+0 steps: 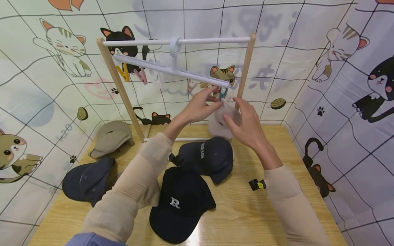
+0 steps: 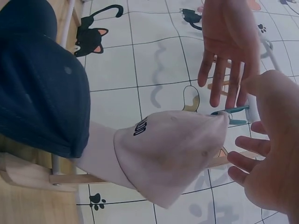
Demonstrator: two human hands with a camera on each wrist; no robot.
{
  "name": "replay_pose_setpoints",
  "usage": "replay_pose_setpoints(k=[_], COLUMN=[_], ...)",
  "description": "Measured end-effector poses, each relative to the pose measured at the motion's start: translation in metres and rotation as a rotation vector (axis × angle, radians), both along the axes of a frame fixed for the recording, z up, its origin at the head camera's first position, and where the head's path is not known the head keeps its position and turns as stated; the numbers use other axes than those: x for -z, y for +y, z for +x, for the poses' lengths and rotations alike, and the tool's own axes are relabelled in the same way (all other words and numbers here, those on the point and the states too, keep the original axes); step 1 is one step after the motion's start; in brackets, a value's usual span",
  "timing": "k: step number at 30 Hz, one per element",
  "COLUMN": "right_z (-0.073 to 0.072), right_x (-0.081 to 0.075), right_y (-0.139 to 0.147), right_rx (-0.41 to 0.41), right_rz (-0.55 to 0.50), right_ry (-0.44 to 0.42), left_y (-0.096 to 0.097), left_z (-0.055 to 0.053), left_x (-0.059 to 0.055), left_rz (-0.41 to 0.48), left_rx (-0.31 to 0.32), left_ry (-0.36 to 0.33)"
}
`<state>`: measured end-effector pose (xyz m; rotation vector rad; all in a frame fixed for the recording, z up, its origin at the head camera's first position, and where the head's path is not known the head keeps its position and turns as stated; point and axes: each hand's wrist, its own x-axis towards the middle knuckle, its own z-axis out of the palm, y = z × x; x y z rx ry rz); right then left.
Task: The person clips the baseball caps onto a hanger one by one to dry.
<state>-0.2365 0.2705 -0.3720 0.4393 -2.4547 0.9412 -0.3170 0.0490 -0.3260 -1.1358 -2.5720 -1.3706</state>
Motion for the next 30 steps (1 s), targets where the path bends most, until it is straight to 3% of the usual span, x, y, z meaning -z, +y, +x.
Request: replay_pose_setpoints(k=[10, 16, 22, 30], right_z=[0.020, 0.030, 0.040, 0.051], right_x=[0.013, 0.027, 0.044, 0.072], right_y=[0.002, 0.004, 0.008, 0.009], right_rx=[-0.001, -0.020, -0.020, -0.030], right_rz=[-0.030, -0.031, -0.026, -0.038], right_ry=[-0.068, -0.063, -0.043, -0.115], left_y=[-0.013, -0.023, -0.036, -0.049], left_z=[-0.001, 0.001, 0.007, 0.011], left_x=[0.012, 0.019, 0.023, 0.032], left_rz=[0.030, 0.024, 0.002, 0.035], left_rx=[-0.012, -0.043, -0.101, -0.235], left_ry=[0.013, 0.040, 0.103, 0.218])
